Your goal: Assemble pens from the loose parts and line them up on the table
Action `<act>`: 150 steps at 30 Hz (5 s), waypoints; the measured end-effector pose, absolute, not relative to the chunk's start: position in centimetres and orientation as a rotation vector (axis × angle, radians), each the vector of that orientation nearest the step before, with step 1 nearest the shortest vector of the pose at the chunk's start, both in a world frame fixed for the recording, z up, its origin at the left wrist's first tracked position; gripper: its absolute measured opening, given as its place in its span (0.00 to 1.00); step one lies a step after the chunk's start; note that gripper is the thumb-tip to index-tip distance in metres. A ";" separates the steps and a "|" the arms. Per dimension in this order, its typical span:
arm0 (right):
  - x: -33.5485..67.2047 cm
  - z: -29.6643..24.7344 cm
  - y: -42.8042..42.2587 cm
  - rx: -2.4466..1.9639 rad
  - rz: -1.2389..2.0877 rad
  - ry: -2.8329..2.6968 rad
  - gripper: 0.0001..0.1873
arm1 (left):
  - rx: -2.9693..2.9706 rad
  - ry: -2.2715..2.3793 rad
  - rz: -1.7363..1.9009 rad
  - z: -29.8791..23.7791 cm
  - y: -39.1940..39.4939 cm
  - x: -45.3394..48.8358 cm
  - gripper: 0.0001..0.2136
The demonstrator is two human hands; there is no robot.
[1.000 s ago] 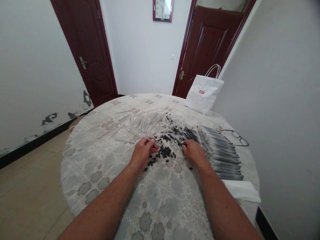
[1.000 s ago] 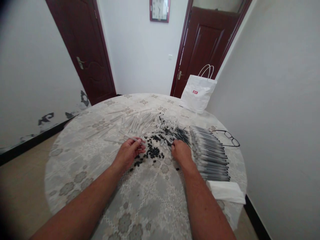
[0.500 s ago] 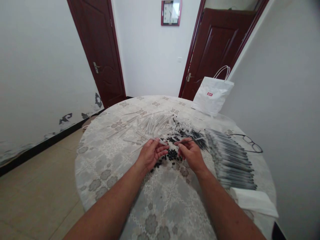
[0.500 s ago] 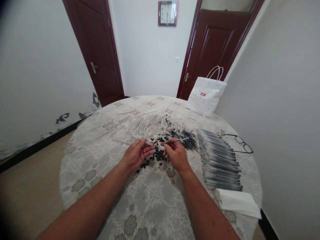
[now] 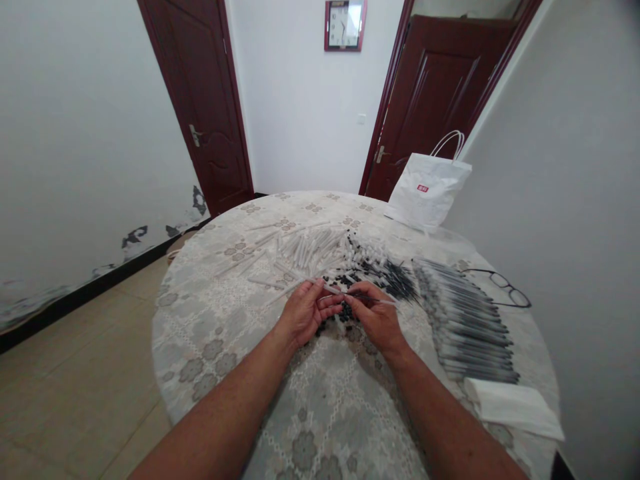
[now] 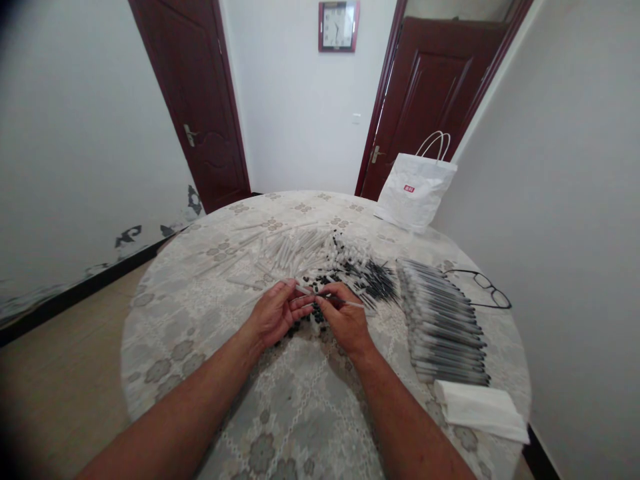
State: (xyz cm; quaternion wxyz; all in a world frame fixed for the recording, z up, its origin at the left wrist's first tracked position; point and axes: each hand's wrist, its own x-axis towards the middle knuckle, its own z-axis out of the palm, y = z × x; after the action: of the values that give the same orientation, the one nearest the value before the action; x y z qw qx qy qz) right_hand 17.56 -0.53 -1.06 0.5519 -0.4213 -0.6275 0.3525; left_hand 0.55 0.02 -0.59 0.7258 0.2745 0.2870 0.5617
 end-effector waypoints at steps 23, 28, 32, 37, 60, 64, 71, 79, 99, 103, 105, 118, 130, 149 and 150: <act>17.5 -1.2 -0.6 -0.924 0.790 -1.621 0.09 | 0.572 0.564 1.246 -1.4 0.0 0.7 0.15; 17.8 -0.8 -1.0 -0.946 0.817 -1.660 0.14 | 0.551 0.559 1.299 -1.5 0.1 0.8 0.15; 17.9 -0.8 -1.2 -1.025 0.846 -1.559 0.15 | 0.539 0.581 1.310 -1.2 0.1 0.8 0.15; 17.7 -1.2 -1.0 -1.038 0.836 -1.404 0.13 | 0.534 0.592 1.301 -1.0 0.0 0.9 0.16; 18.6 -1.0 -0.9 -0.908 0.733 -1.088 0.14 | 0.523 0.637 1.518 -1.3 0.8 0.4 0.17; 18.6 -1.1 -0.7 -1.000 0.634 -1.152 0.13 | 0.506 0.640 1.523 -1.2 0.7 0.4 0.17; 18.3 -1.3 -0.1 -1.123 0.666 -1.144 0.19 | 0.508 0.654 1.507 -0.8 0.5 0.4 0.16; 18.0 -1.5 -0.4 -1.105 0.913 -1.330 0.18 | 0.582 0.597 1.232 -0.8 0.0 0.6 0.13; 20.1 -0.8 -0.2 -0.921 1.435 -1.533 0.17 | 0.693 0.545 0.960 -0.6 -0.7 0.4 0.09; 21.1 0.5 -0.4 -1.138 1.119 -1.908 0.14 | 0.592 0.561 1.154 -0.2 -0.2 0.0 0.08; 21.2 1.0 -0.6 -1.248 0.831 -2.215 0.10 | 0.531 0.577 1.249 -0.1 0.2 -0.2 0.08; 19.2 0.1 -1.0 -1.300 0.504 -2.229 0.07 | 0.560 0.582 1.326 -0.2 0.2 0.2 0.14; 17.1 -1.0 -1.2 -1.168 0.782 -1.537 0.12 | 0.620 0.586 1.263 -0.6 0.2 0.4 0.15; 17.6 -1.1 -0.9 -1.159 0.582 -1.623 0.12 | 0.658 0.622 1.252 -0.7 -0.1 0.5 0.14; 17.7 -1.1 -0.9 -1.165 0.576 -1.637 0.13 | 0.656 0.631 1.248 -0.6 -0.1 0.5 0.14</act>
State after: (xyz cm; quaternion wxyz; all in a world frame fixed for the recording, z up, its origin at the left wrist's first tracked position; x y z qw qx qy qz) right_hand 17.66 -0.86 -1.10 0.5017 -0.4821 -0.6775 0.2385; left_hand 0.52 -0.08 -0.63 0.7163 0.2961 0.2849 0.5639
